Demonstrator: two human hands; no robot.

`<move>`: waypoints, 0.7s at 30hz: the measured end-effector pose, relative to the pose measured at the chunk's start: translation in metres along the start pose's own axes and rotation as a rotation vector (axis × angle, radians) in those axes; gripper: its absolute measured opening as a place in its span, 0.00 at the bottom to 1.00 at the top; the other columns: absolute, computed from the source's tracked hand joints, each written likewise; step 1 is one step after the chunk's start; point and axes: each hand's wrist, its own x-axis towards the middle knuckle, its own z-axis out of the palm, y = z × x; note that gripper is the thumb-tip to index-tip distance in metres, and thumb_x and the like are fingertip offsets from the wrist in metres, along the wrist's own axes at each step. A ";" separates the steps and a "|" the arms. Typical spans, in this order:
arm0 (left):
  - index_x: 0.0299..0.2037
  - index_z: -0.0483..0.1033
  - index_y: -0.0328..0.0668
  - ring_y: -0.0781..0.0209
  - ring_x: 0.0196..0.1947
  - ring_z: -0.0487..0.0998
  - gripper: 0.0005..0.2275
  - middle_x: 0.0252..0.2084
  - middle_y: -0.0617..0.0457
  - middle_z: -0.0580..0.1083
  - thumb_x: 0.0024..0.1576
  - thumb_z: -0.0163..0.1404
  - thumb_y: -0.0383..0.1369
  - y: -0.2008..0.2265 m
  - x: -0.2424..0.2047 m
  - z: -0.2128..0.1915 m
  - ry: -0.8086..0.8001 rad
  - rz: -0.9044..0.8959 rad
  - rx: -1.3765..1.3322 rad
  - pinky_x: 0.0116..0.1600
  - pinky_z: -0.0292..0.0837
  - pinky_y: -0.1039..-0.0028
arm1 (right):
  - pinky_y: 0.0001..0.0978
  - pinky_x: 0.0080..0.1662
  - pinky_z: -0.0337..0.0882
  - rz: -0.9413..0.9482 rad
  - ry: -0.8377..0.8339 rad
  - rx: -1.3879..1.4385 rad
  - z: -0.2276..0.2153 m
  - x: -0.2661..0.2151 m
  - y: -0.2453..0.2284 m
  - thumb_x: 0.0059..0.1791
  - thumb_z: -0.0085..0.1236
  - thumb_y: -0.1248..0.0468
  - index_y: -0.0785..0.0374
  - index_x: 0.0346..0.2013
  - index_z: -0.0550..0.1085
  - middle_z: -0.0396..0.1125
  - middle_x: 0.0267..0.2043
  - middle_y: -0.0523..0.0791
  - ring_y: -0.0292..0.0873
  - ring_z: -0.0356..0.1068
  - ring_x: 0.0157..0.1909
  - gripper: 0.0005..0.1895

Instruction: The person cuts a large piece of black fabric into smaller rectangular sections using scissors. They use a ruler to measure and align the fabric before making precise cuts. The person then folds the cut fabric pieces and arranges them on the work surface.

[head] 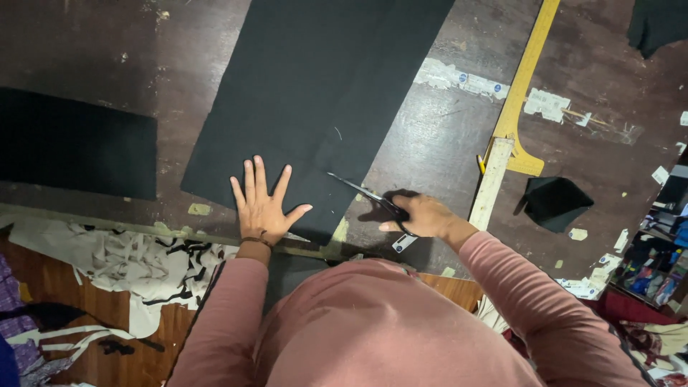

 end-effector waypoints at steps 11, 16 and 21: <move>0.75 0.55 0.67 0.39 0.79 0.37 0.41 0.79 0.36 0.44 0.52 0.41 0.69 -0.005 0.000 0.008 0.069 0.029 0.016 0.73 0.25 0.36 | 0.53 0.54 0.74 -0.020 0.024 -0.083 -0.008 0.020 -0.018 0.42 0.48 0.25 0.48 0.41 0.72 0.76 0.40 0.51 0.59 0.76 0.51 0.34; 0.74 0.57 0.67 0.38 0.79 0.41 0.40 0.78 0.35 0.48 0.52 0.42 0.70 -0.005 0.000 0.008 0.108 0.038 0.043 0.73 0.26 0.37 | 0.52 0.54 0.74 -0.020 0.035 -0.153 -0.014 0.028 -0.040 0.44 0.52 0.30 0.45 0.47 0.71 0.75 0.44 0.49 0.57 0.75 0.53 0.30; 0.75 0.54 0.69 0.38 0.79 0.40 0.41 0.78 0.35 0.47 0.51 0.41 0.70 -0.007 -0.001 0.012 0.096 0.043 0.046 0.74 0.26 0.36 | 0.53 0.56 0.73 -0.009 0.012 -0.075 -0.015 0.030 -0.037 0.44 0.48 0.27 0.49 0.45 0.73 0.75 0.45 0.54 0.60 0.74 0.55 0.34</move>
